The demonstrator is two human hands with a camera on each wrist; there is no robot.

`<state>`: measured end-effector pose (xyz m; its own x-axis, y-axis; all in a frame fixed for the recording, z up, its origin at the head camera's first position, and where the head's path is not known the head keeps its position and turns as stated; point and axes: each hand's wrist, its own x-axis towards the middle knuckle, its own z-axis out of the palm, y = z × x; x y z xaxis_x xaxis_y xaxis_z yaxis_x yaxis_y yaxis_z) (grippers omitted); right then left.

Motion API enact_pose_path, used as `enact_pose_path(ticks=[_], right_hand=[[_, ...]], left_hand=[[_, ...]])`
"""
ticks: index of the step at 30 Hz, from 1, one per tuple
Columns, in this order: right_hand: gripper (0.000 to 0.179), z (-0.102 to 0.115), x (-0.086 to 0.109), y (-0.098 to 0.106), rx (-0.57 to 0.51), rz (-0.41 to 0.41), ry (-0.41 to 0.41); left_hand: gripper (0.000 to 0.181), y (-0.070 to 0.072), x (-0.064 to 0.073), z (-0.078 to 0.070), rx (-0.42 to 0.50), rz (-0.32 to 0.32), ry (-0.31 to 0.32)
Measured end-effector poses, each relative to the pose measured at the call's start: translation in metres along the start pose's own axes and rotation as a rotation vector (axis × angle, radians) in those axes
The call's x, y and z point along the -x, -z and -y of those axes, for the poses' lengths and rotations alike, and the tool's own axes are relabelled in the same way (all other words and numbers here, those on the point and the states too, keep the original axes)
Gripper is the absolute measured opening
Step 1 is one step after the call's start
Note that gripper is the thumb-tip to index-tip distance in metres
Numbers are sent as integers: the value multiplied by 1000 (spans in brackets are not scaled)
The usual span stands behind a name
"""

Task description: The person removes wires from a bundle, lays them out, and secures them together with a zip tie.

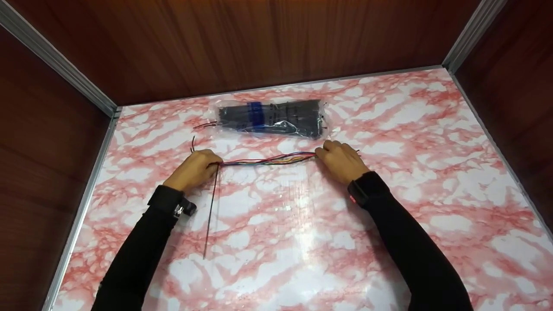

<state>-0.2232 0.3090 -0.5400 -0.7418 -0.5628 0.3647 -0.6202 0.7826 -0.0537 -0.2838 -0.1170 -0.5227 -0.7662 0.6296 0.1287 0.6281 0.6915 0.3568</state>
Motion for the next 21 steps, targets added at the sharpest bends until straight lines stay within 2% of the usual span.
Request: enact_pose_path(ticks=[3,7,10,14,18,21], right_hand=[[24,-3,-2,1,19,28,-18],[37,-3,-6,3,75,73,-104],[38,0,-9,3,92,92,-175],[35,3,-11,3,86,86,-222],[41,8,-10,8,58,88,-251],[50,15,-3,19,29,76,-275]], left_hand=[[14,0,-4,-1,-21,-8,3],[12,-2,-8,-3,-48,-40,24],[11,-3,-11,-5,-64,-76,32],[11,-5,-14,-6,-81,-107,29],[13,-1,-10,-9,-118,-104,16],[21,7,-2,-16,-171,-107,20]])
